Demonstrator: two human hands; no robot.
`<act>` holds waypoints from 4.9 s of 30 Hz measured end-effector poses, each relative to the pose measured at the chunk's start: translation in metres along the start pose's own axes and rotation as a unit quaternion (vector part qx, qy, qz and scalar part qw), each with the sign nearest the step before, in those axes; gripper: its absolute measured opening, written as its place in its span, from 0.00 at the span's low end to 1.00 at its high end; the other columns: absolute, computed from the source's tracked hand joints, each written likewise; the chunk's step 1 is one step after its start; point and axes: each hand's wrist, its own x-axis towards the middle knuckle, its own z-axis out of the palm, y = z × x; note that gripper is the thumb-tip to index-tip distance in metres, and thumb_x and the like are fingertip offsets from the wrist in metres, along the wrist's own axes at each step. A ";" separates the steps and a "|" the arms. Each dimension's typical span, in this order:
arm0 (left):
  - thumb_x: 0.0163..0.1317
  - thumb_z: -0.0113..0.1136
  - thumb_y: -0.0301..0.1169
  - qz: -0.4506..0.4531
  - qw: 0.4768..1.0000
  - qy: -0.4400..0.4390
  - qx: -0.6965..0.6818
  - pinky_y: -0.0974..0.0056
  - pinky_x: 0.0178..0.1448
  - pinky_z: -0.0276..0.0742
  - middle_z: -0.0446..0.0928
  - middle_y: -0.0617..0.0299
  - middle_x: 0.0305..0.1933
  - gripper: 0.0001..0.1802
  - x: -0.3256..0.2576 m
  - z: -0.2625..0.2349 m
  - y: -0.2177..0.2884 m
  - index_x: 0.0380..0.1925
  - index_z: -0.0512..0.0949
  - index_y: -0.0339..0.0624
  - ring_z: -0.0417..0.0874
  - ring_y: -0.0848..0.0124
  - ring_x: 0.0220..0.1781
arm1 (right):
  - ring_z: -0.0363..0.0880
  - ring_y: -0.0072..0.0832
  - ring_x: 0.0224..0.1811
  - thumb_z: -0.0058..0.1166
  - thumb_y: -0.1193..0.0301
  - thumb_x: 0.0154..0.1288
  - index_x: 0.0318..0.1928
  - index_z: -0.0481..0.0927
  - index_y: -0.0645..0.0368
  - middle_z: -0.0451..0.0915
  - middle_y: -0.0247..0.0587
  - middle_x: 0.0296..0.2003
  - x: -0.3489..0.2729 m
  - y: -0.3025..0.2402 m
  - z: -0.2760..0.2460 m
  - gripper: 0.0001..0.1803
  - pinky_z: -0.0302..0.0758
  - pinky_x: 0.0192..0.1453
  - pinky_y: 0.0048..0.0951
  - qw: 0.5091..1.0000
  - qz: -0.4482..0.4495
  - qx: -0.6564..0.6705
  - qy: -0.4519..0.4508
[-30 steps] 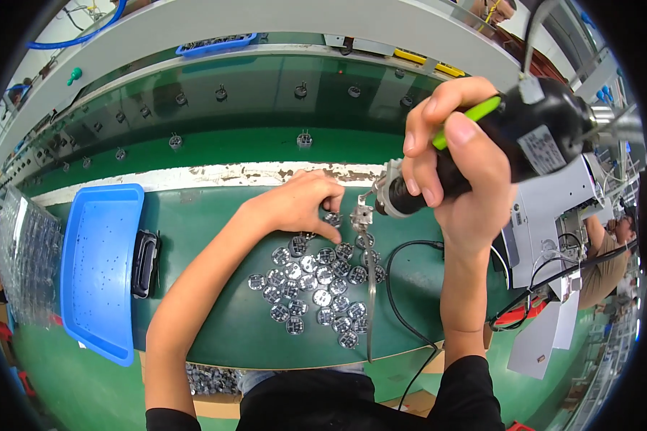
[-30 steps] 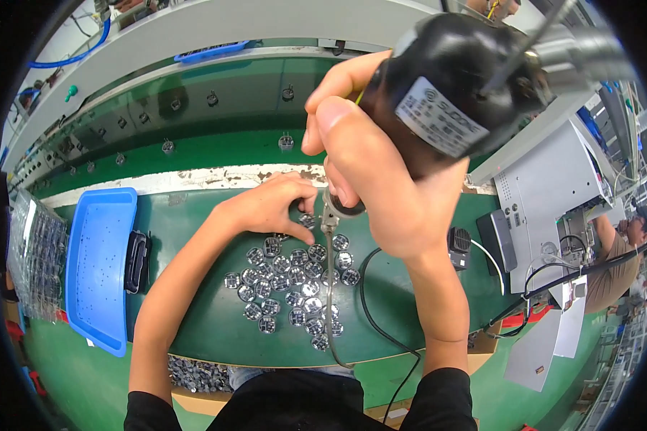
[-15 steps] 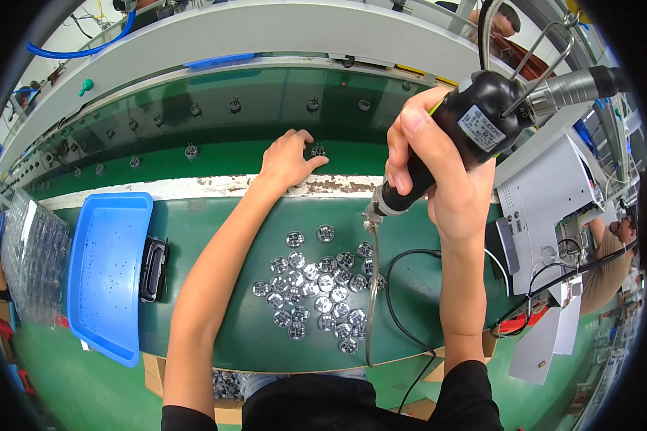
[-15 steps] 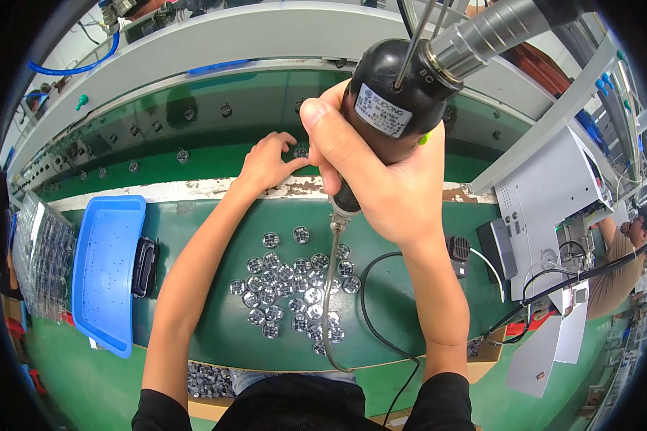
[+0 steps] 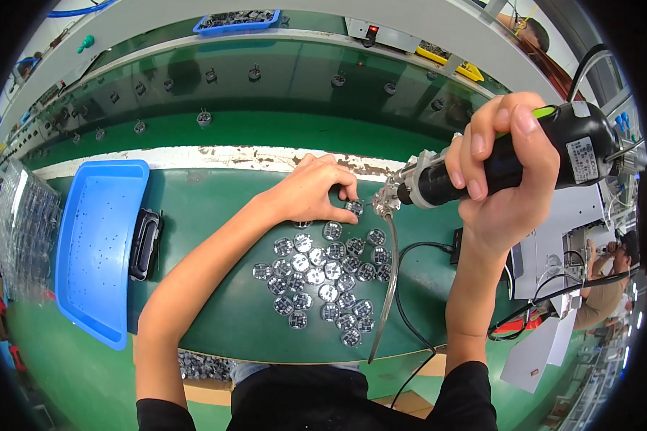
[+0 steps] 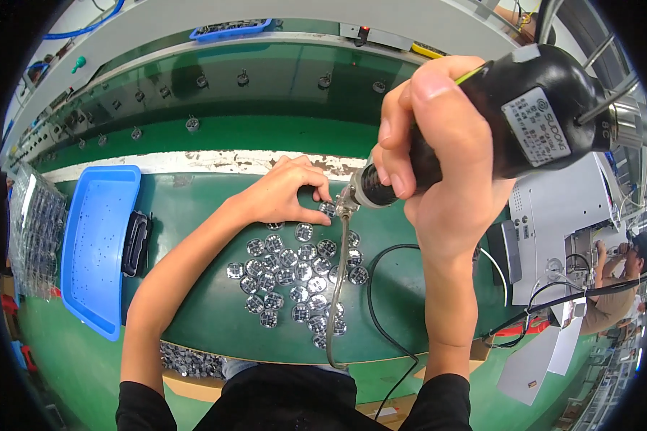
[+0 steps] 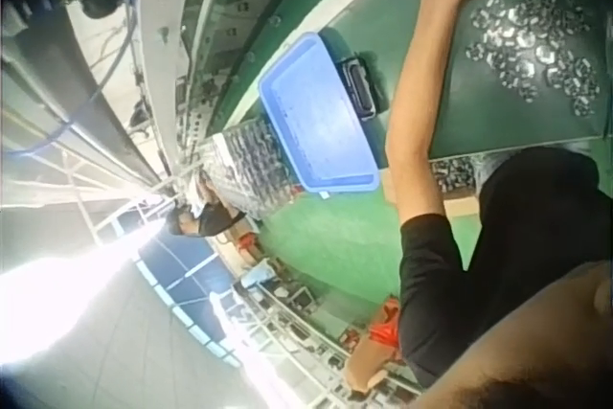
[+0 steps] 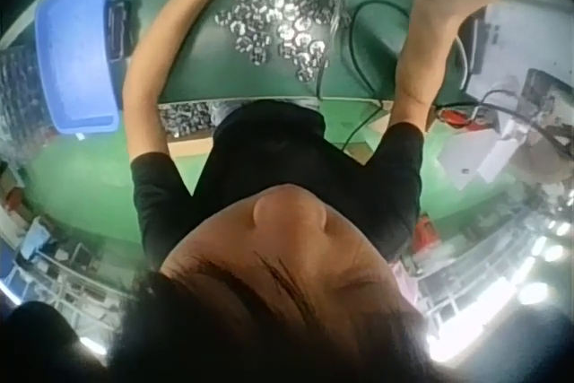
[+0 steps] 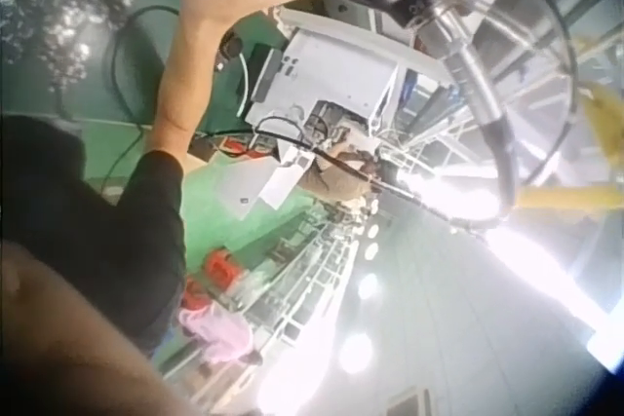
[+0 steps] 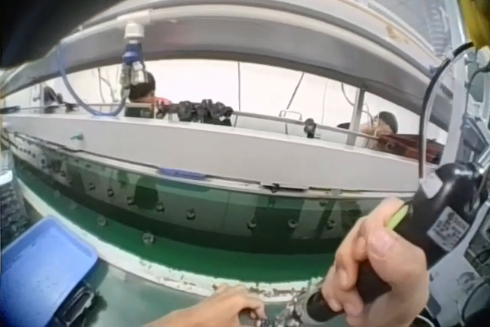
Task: The person assembles electronic or small mechanical components by hand, using an electric screwdriver to attach circuit boards to metal housings, taking components from a blue tray.
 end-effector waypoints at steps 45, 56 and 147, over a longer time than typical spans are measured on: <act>0.49 0.74 0.44 0.040 0.999 -0.027 -0.003 0.59 0.55 0.57 0.73 0.69 0.34 0.19 -0.007 0.003 -0.007 0.37 0.85 0.46 0.71 0.68 0.48 | 0.56 0.16 0.10 0.41 0.66 0.72 0.35 0.68 0.62 0.71 0.42 0.25 -0.003 0.031 0.012 0.11 0.62 0.17 0.21 0.998 0.034 -0.010 -0.047; 0.49 0.74 0.43 0.043 0.999 -0.020 -0.004 0.59 0.55 0.57 0.74 0.68 0.36 0.17 -0.007 0.004 -0.008 0.36 0.85 0.47 0.70 0.67 0.47 | 0.55 0.16 0.10 0.40 0.66 0.72 0.34 0.67 0.61 0.70 0.41 0.24 -0.003 0.035 0.014 0.12 0.62 0.18 0.21 0.996 0.035 -0.032 -0.074; 0.50 0.74 0.40 -0.099 0.988 0.115 0.009 0.53 0.52 0.77 0.82 0.54 0.40 0.18 0.034 -0.020 -0.047 0.37 0.85 0.41 0.83 0.55 0.45 | 0.54 0.14 0.10 0.41 0.67 0.71 0.34 0.67 0.61 0.70 0.41 0.24 0.002 -0.005 -0.006 0.11 0.62 0.17 0.19 1.000 0.003 -0.018 -0.023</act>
